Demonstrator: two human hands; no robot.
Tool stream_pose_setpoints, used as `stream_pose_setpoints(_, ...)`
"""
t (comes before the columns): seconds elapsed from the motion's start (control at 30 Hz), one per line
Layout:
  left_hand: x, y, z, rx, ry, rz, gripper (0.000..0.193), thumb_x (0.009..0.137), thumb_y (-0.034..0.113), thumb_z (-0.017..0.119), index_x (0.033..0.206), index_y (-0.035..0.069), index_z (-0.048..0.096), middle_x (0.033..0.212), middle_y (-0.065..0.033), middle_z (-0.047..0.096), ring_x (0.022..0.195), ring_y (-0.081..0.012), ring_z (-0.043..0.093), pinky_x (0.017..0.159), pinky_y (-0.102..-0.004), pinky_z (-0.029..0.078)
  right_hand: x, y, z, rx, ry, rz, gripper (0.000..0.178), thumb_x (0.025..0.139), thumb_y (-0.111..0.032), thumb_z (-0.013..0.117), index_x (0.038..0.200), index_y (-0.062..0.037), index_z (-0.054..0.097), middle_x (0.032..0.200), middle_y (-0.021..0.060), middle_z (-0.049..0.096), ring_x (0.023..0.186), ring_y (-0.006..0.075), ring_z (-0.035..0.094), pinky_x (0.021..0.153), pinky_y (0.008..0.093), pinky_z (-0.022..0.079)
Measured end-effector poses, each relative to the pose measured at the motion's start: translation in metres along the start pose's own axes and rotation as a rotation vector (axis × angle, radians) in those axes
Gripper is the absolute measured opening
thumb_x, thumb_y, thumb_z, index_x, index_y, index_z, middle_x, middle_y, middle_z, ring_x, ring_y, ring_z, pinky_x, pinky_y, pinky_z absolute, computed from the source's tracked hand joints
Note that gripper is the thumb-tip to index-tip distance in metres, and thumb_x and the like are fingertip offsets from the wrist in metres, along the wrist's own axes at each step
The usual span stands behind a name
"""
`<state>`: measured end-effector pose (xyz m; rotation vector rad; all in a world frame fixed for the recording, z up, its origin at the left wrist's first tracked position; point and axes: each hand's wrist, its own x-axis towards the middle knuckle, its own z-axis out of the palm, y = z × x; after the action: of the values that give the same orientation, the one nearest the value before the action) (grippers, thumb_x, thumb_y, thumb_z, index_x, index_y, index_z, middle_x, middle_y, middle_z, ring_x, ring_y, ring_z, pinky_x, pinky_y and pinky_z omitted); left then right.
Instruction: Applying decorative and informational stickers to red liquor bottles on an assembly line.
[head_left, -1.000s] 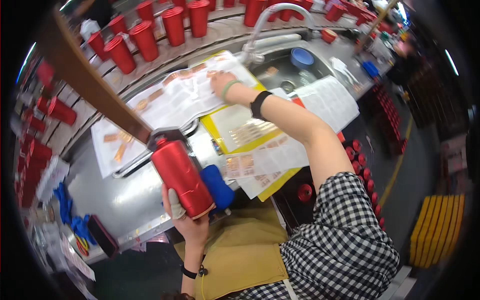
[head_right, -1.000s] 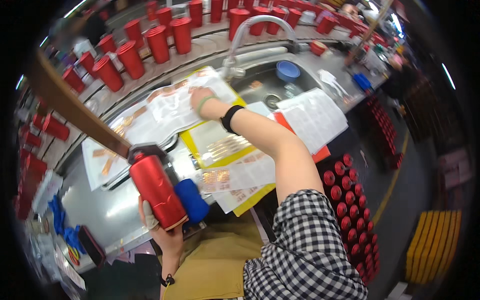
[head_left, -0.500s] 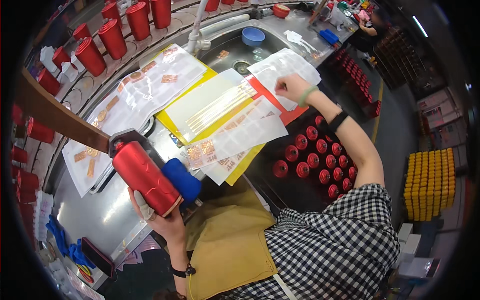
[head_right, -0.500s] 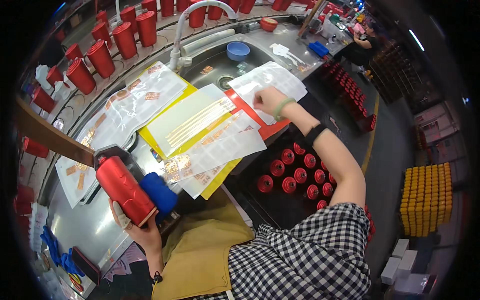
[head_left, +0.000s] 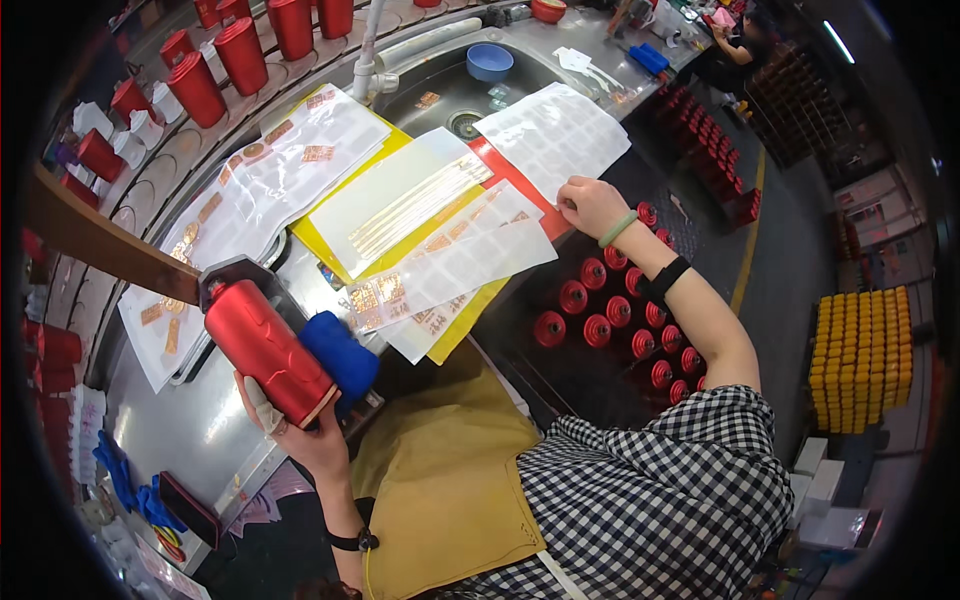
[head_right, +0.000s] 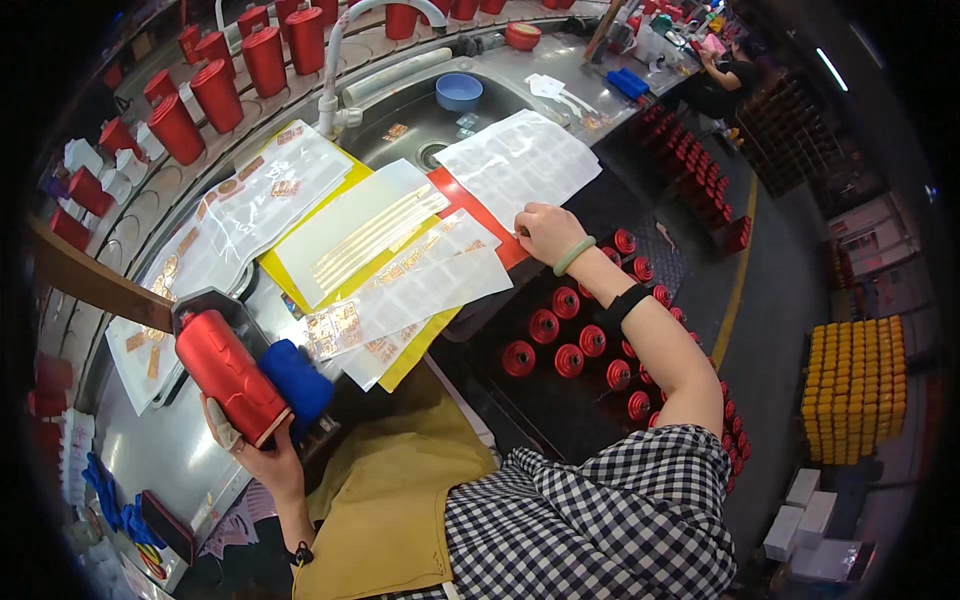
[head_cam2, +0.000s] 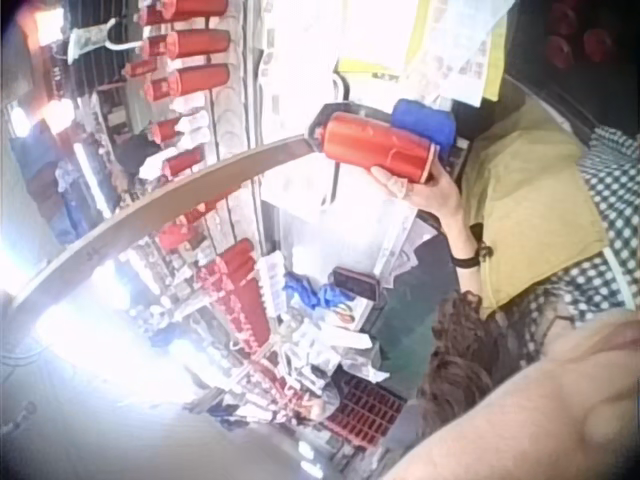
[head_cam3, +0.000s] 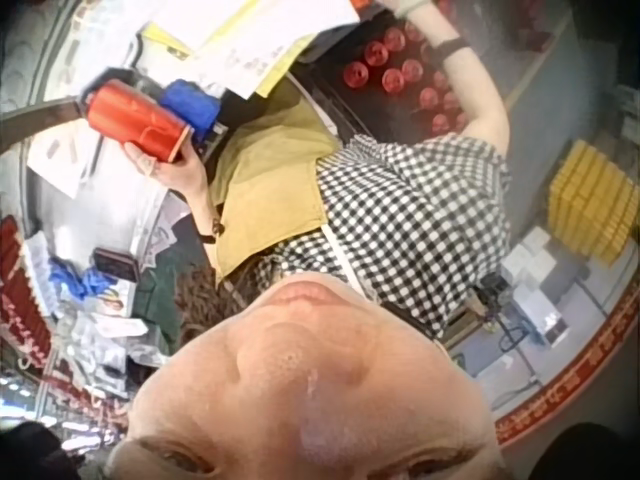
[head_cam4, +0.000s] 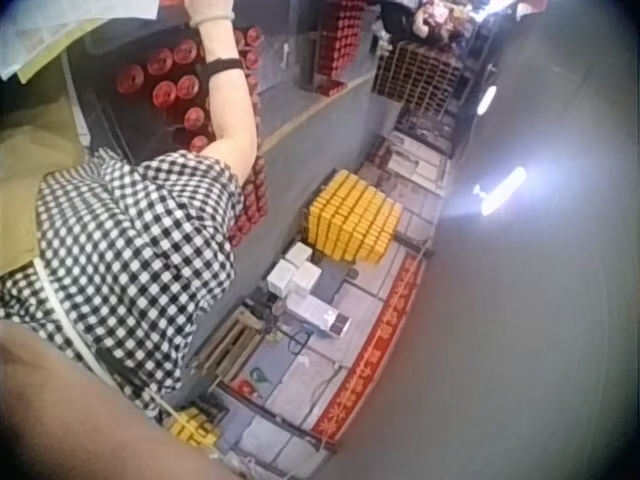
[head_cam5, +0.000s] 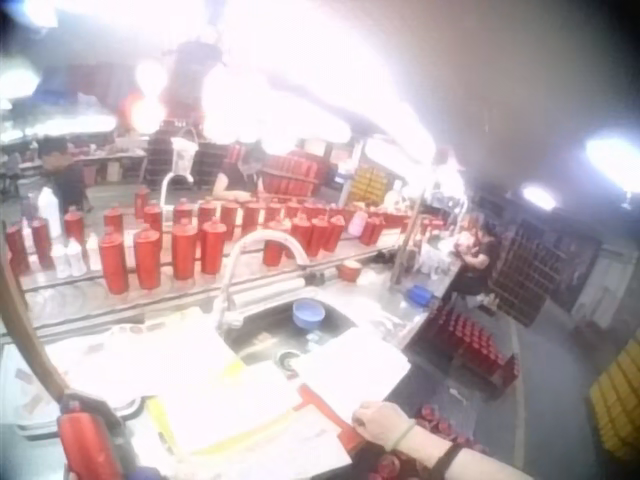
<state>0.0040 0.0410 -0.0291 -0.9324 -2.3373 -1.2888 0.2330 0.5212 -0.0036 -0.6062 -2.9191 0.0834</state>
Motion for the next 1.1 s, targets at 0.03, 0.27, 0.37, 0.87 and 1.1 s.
stream_pose_setpoints(0.03, -0.001, -0.001, 0.0, 0.001, 0.003, -0.003, 0.107, 0.077, 0.013, 0.091, 0.164, 0.009, 0.028, 0.166, -0.0228, 0.031, 0.152, -0.0435, 0.033, 0.123, -0.0528, 0.029, 0.001, 0.0, 0.001, 0.004, 0.029, -0.003, 0.004, 0.082, -0.011, 0.073, 0.086, -0.0084, 0.072, 0.089, 0.0079, 0.069, 0.079, 0.0294, 0.071, 0.073, 0.0407, 0.058)
stream_pose_setpoints(0.27, -0.001, 0.001, -0.001, 0.003, 0.006, -0.008, 0.107, 0.077, 0.012, 0.09, 0.164, 0.009, 0.028, 0.166, -0.0223, 0.032, 0.152, -0.043, 0.033, 0.124, -0.0519, 0.028, 0.019, 0.015, -0.013, 0.2, -0.064, 0.179, 0.014, 0.082, -0.019, 0.072, 0.084, -0.0056, 0.076, 0.086, 0.0134, 0.073, 0.083, 0.0319, 0.073, 0.077, 0.0398, 0.058)
stream_pose_setpoints(0.37, 0.0, 0.003, -0.002, 0.01, 0.008, 0.003, 0.108, 0.076, 0.012, 0.09, 0.164, 0.009, 0.028, 0.166, -0.0224, 0.032, 0.153, -0.0431, 0.033, 0.124, -0.0517, 0.028, 0.041, 0.047, -0.037, 0.311, 0.168, 0.392, 0.022, 0.083, -0.022, 0.072, 0.089, -0.0017, 0.078, 0.084, 0.0181, 0.076, 0.078, 0.0271, 0.076, 0.076, 0.0363, 0.058)
stream_pose_setpoints(0.87, 0.002, 0.001, -0.002, 0.044, -0.018, -0.019, 0.108, 0.077, 0.021, 0.091, 0.164, 0.007, 0.029, 0.166, -0.0237, 0.031, 0.152, -0.0439, 0.034, 0.123, -0.0523, 0.03, 0.172, 0.05, 0.0, 0.258, -0.146, 0.123, 0.035, 0.081, -0.009, 0.082, 0.116, -0.0059, 0.077, 0.112, 0.0129, 0.078, 0.105, 0.0283, 0.073, 0.094, 0.0376, 0.056)
stream_pose_setpoints(1.1, 0.001, 0.005, -0.006, 0.013, -0.011, -0.077, 0.108, 0.074, 0.012, 0.092, 0.162, 0.004, 0.03, 0.164, -0.0232, 0.035, 0.151, -0.0432, 0.036, 0.123, -0.0525, 0.033, 0.247, 0.05, 0.035, 0.142, -0.642, 0.111, 0.073, 0.073, -0.043, 0.092, 0.137, -0.0168, 0.07, 0.134, 0.0082, 0.071, 0.122, 0.0268, 0.068, 0.103, 0.0368, 0.052)
